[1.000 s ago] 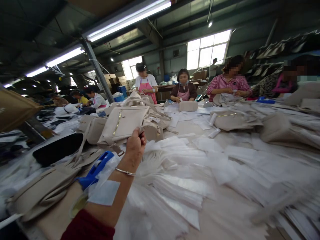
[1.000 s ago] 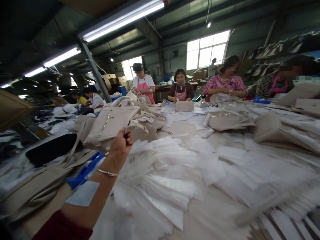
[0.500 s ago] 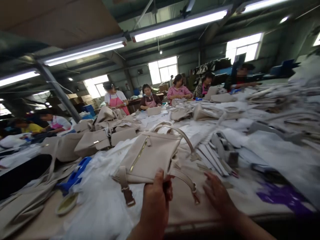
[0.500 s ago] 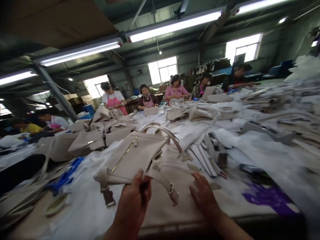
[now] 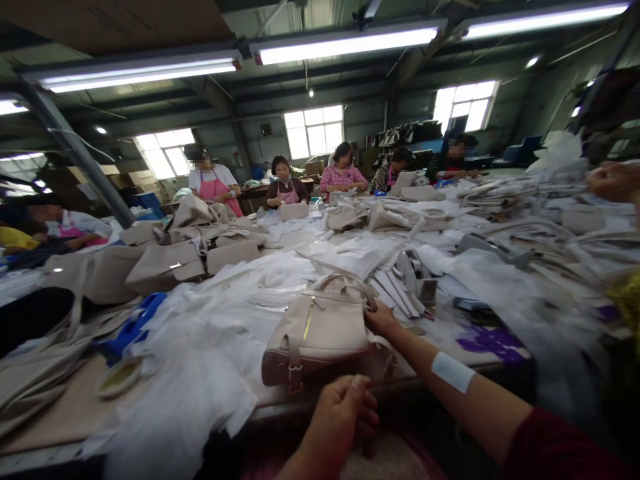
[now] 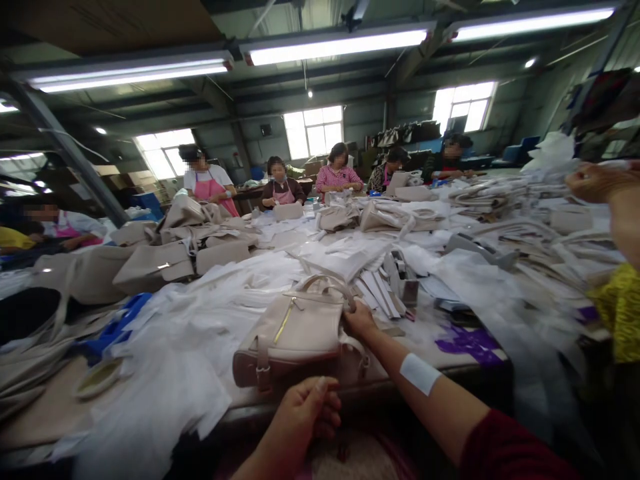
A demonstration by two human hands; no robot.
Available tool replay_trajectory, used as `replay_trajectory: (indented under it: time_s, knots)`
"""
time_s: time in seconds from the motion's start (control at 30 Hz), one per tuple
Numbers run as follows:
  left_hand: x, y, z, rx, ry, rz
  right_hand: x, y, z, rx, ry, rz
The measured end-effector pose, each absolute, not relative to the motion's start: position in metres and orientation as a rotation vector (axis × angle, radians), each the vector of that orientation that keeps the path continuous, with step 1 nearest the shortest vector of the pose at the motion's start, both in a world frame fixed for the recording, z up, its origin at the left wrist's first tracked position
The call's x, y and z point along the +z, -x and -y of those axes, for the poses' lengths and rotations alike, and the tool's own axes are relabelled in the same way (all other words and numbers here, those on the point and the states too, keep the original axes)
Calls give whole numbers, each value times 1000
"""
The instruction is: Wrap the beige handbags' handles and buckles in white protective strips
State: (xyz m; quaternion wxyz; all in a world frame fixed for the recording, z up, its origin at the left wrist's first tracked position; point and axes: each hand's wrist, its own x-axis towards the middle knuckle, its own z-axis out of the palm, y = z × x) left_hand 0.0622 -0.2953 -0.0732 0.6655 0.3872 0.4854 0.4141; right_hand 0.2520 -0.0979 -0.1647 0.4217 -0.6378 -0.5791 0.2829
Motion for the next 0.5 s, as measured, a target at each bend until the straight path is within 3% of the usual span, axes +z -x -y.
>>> replay_trajectory:
  time_s: [0.13,0.23,0.37,0.5]
  knots:
    - [-53,6,294,1441,-1751,-1382,-175,-278,138,721,1641,1339]
    - [-51,62,272,1733,-1838,-1744,-177,-287,183,776,1550,1347]
    - [-76,81,249,1383,-1312,-1590,-168,-267,225,1039,1213,1529]
    - [-79,53,248,1212,-817,-1221,-145,-246,215,919,1144,1533]
